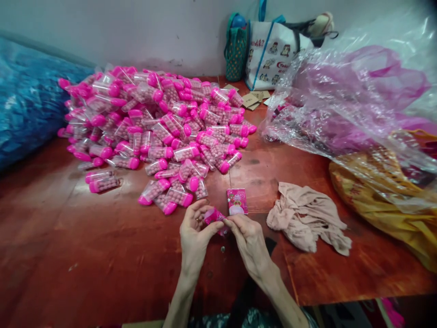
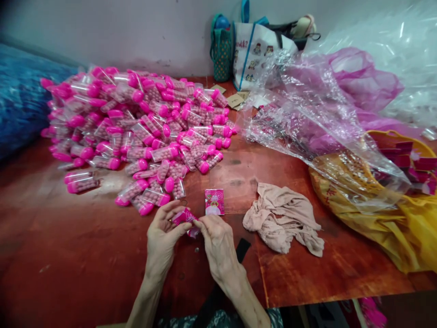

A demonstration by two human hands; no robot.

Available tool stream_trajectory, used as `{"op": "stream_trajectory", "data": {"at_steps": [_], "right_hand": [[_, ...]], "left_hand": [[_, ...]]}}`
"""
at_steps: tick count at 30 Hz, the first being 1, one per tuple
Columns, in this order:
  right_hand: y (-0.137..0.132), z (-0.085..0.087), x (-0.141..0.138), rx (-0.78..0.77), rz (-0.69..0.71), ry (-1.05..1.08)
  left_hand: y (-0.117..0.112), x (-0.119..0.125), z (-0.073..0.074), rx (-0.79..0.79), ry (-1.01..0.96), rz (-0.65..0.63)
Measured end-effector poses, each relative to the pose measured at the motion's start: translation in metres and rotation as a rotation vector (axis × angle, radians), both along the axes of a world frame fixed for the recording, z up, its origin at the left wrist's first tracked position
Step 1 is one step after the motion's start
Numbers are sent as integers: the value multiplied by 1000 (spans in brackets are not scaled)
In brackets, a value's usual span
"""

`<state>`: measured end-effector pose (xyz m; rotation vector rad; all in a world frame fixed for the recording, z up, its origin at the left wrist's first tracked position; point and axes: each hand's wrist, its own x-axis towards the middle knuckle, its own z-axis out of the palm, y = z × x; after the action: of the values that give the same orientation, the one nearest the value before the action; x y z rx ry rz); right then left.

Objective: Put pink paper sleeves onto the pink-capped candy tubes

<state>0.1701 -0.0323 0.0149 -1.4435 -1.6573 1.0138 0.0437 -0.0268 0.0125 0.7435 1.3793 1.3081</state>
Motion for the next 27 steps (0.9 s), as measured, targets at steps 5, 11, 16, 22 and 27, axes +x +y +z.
{"op": "stream_trajectory", "data": {"at_steps": [5,11,16,22,27], "right_hand": [[0,-9,-1,6,27,-39],[0,-7,-2,13,71,-19],[2,4,-2,-80,46,81],[2,5,-9,-168,-13,208],[3,2,-12,-181,-66,270]], "left_hand": [[0,-12,4,147,267,-74],[3,-21,6,123,280,-298],[3,-17,1,66,-71,-98],[4,-17,-4,31,-131,66],[2,-15,-8,45,-144,64]]}}
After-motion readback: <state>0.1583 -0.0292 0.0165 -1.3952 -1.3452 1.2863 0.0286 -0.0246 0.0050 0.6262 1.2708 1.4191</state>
